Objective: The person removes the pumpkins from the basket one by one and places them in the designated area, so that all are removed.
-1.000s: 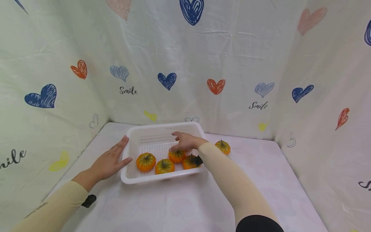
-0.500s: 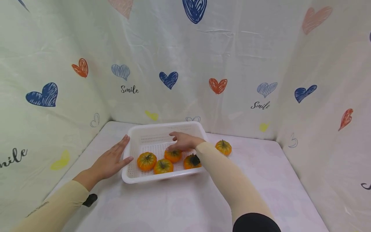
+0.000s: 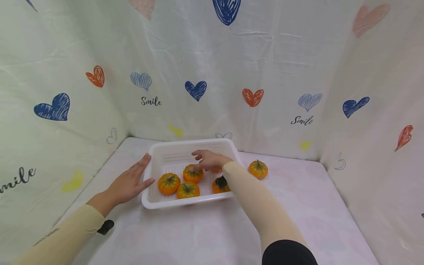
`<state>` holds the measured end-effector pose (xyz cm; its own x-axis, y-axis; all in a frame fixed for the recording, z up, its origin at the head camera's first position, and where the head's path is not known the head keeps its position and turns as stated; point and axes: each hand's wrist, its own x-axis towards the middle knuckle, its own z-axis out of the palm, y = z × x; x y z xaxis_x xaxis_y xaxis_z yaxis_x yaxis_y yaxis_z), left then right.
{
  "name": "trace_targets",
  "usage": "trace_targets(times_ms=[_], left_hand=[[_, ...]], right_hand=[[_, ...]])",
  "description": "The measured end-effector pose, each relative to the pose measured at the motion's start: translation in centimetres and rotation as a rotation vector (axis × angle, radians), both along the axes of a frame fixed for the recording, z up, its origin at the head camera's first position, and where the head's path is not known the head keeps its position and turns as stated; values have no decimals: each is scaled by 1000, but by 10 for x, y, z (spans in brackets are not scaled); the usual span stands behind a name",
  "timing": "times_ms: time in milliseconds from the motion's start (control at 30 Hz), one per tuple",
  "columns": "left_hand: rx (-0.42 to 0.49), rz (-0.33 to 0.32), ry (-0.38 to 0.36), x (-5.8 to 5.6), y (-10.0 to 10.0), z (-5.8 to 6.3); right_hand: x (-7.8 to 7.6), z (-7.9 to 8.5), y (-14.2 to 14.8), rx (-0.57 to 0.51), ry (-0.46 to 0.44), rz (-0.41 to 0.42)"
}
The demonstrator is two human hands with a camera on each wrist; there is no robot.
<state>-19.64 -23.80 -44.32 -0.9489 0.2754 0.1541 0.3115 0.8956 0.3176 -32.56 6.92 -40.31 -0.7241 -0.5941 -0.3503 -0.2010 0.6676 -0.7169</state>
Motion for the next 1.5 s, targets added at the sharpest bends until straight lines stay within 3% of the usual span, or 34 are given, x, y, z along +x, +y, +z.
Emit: trace_targets(times_ms=[500,1133,1500], left_hand=[[-12,6,0,-1,0,-1],[-10,11,-11,0,1,-1],[-20,9,-3,-3,0,-3]], right_hand=[[-1,-25,3,31,-10,50],[4,-23,1,88,9,47],[-1,-22,3,47,53,55]])
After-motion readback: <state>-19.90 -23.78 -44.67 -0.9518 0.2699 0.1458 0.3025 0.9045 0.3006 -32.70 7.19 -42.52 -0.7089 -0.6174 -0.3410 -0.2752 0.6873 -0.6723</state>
